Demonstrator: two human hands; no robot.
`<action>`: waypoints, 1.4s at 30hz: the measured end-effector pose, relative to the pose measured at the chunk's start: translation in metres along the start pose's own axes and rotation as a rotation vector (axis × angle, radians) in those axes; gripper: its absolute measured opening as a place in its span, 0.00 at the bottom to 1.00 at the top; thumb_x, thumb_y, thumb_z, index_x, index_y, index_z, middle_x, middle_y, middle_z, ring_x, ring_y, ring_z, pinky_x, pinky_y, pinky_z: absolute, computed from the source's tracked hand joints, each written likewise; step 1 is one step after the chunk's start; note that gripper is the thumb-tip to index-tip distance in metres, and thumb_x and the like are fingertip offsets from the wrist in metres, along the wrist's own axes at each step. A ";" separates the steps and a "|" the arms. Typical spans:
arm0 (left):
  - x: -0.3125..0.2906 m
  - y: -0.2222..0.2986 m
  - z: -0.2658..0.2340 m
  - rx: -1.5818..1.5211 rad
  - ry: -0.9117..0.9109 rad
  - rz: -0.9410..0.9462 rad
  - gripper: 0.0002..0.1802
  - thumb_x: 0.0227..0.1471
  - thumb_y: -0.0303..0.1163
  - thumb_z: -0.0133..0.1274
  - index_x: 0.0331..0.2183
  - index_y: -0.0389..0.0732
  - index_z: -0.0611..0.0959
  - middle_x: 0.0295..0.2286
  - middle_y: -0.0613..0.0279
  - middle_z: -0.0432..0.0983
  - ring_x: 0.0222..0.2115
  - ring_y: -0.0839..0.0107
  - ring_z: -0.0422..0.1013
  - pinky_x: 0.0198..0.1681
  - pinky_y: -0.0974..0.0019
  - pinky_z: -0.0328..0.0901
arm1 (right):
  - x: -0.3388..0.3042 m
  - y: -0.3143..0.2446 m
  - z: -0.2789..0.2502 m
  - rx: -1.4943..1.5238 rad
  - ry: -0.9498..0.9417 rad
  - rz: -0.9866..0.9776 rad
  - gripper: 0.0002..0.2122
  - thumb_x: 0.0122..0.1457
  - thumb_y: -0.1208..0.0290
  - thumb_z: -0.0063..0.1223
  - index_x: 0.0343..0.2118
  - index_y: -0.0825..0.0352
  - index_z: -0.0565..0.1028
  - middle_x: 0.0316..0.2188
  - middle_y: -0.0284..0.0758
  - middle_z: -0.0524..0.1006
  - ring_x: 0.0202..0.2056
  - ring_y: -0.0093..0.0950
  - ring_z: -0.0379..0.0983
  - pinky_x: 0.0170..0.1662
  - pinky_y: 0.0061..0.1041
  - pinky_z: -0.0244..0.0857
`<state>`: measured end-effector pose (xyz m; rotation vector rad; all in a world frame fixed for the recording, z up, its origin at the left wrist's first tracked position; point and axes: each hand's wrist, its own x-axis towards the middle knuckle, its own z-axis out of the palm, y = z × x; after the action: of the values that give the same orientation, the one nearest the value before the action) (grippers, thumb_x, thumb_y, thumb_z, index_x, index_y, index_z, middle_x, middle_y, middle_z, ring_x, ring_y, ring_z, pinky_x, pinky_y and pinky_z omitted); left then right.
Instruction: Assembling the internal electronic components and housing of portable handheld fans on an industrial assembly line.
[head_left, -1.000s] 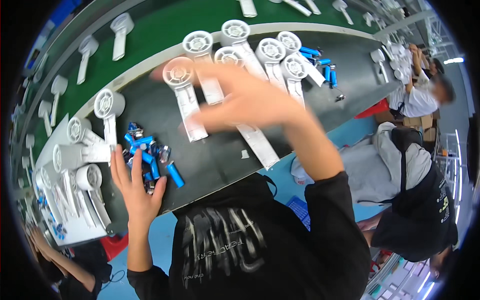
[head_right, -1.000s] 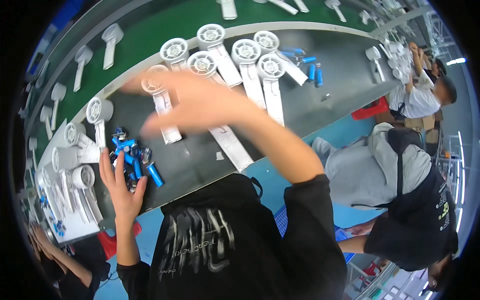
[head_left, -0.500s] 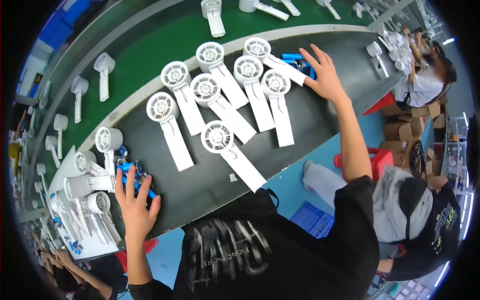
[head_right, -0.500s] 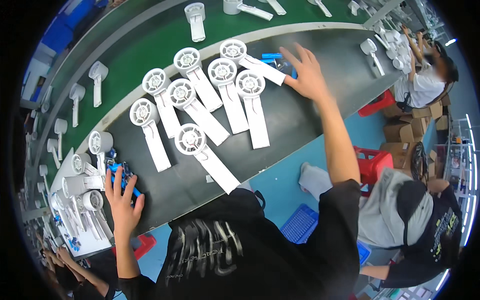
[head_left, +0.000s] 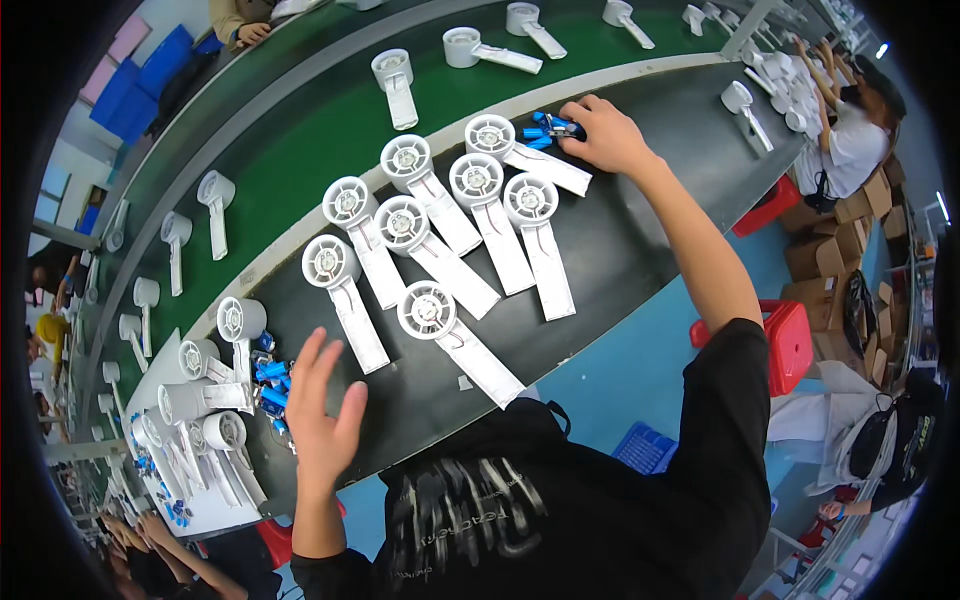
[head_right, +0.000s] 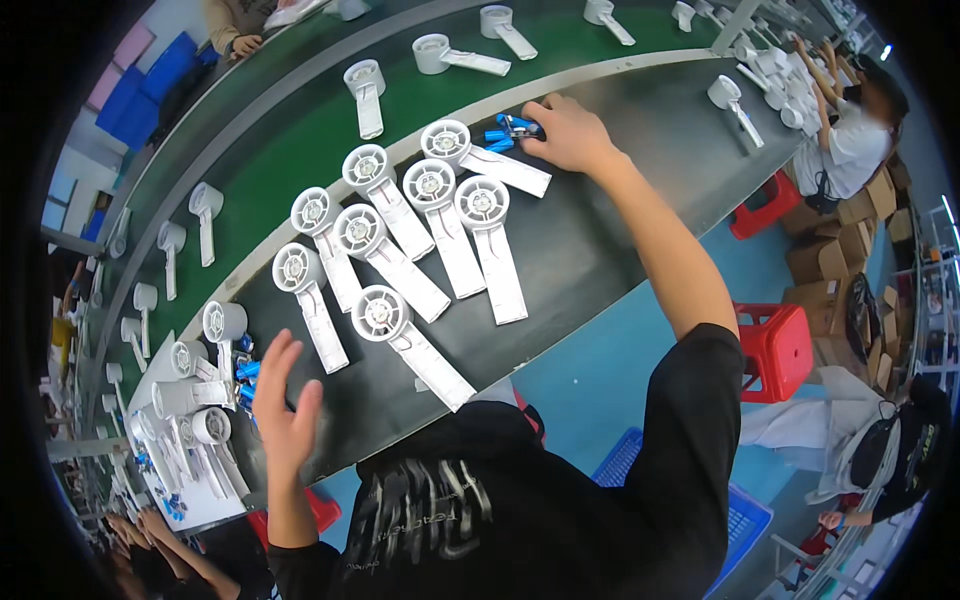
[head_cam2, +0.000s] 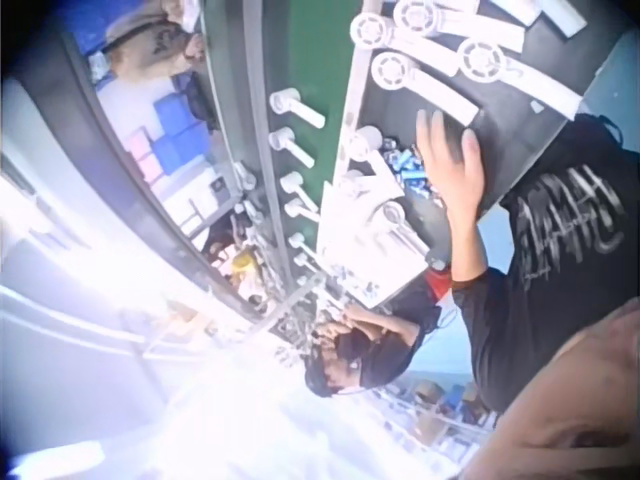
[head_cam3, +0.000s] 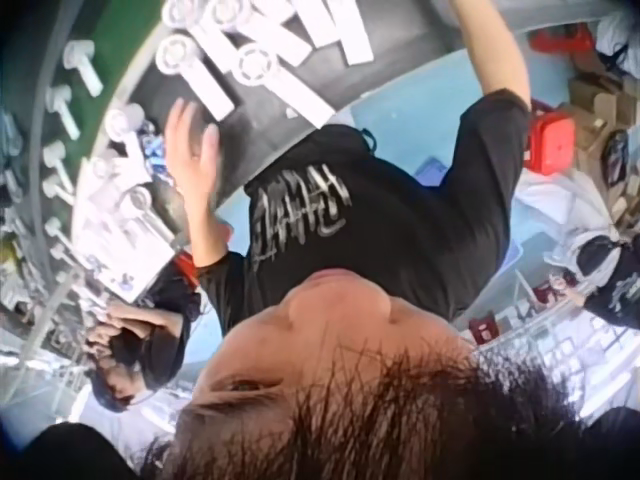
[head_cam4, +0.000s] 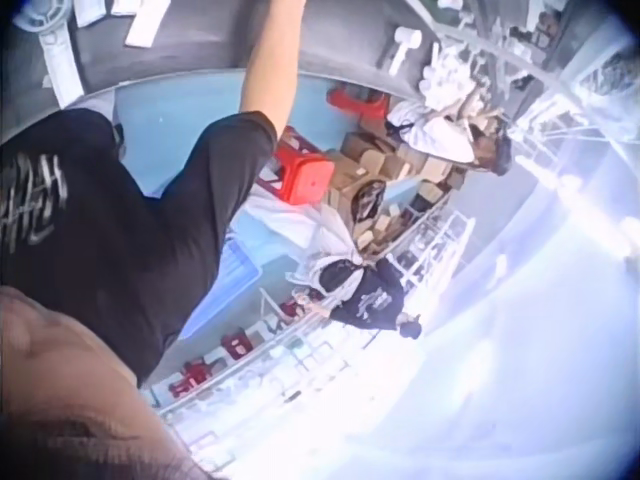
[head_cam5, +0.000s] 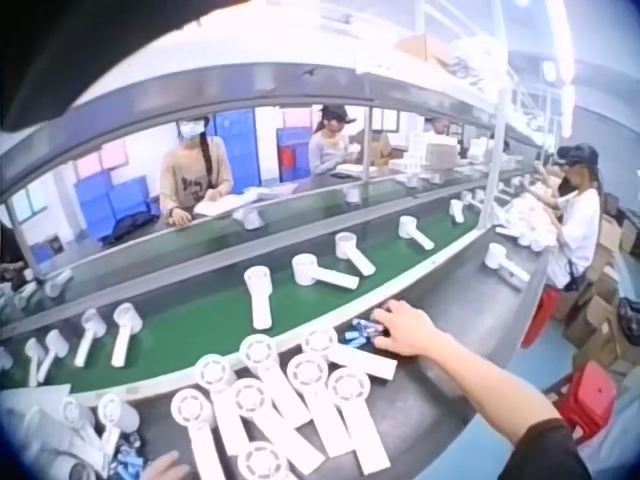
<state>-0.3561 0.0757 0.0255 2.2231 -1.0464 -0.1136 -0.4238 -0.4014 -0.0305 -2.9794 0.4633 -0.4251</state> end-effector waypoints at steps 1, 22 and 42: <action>0.008 0.000 -0.005 -0.027 0.028 0.028 0.22 0.44 0.26 0.54 0.45 0.34 0.75 0.50 0.46 0.67 0.51 0.52 0.64 0.54 0.59 0.57 | -0.004 0.007 -0.002 0.061 0.014 0.061 0.16 0.47 0.64 0.55 0.40 0.61 0.72 0.37 0.40 0.71 0.40 0.39 0.69 0.41 0.36 0.65; 0.037 -0.020 -0.039 -0.737 0.294 0.004 0.28 0.54 0.34 0.50 0.52 0.28 0.65 0.48 0.48 0.67 0.49 0.61 0.66 0.53 0.62 0.59 | -0.007 -0.265 -0.084 1.230 -0.691 -0.146 0.10 0.50 0.68 0.57 0.33 0.67 0.74 0.27 0.30 0.73 0.26 0.16 0.69 0.27 0.17 0.63; 0.003 -0.022 -0.008 0.422 -0.276 0.143 0.33 0.37 0.34 0.61 0.49 0.41 0.72 0.56 0.46 0.54 0.57 0.43 0.50 0.56 0.46 0.49 | 0.011 -0.060 -0.059 0.786 -0.168 0.200 0.14 0.51 0.75 0.51 0.43 0.68 0.75 0.44 0.34 0.75 0.42 0.24 0.70 0.44 0.23 0.64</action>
<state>-0.3372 0.0879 0.0185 2.5460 -1.4902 -0.1514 -0.4134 -0.3507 0.0375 -2.1647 0.4388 -0.2512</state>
